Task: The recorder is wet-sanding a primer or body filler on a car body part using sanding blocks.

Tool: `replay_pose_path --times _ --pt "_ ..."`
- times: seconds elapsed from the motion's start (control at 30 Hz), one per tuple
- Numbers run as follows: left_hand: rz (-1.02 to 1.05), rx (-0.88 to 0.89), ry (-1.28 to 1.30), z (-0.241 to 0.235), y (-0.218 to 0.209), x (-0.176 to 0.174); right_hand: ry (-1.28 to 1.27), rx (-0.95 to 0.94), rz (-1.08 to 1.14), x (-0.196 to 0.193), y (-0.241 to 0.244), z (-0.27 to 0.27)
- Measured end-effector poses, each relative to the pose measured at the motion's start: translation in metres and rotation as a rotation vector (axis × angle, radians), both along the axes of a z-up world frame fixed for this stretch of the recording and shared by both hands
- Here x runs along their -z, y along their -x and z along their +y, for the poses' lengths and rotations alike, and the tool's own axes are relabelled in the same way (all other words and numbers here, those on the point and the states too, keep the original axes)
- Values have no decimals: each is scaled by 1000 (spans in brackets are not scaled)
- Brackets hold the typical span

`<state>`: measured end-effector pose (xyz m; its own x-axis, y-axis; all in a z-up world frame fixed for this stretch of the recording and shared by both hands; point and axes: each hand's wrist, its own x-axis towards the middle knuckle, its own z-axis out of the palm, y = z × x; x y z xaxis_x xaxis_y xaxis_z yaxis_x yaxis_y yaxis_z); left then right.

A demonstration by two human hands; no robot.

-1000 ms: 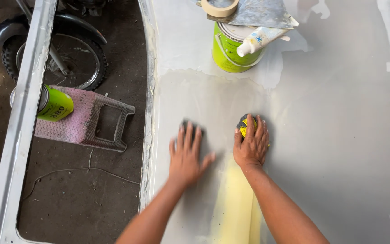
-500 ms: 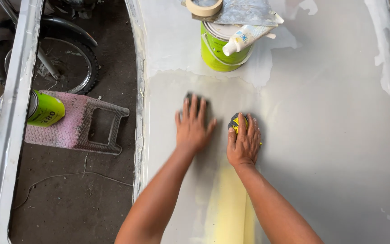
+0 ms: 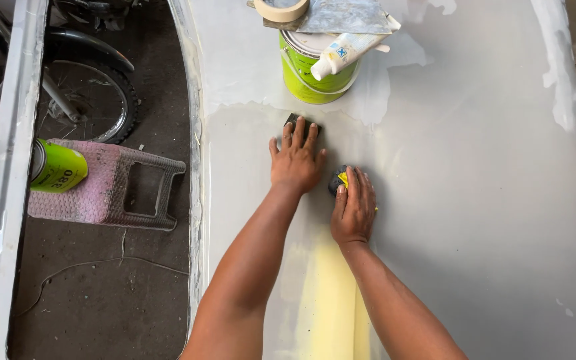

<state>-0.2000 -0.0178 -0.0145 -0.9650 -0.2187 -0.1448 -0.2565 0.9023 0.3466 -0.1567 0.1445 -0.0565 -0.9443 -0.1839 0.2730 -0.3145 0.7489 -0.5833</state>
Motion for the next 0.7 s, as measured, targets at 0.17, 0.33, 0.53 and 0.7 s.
replay_pose_path --times 0.17,0.33,0.53,0.7 --pt "34 37 -6 36 -120 -9 12 25 0 8 1 1" --pt "-70 84 -43 55 -193 -5 -7 23 -14 0 -1 3" --pt "42 14 -34 30 -42 2 -75 -179 41 -4 -18 88" --pt "-65 23 22 46 -46 -1 -252 50 -48 -9 -34 149"
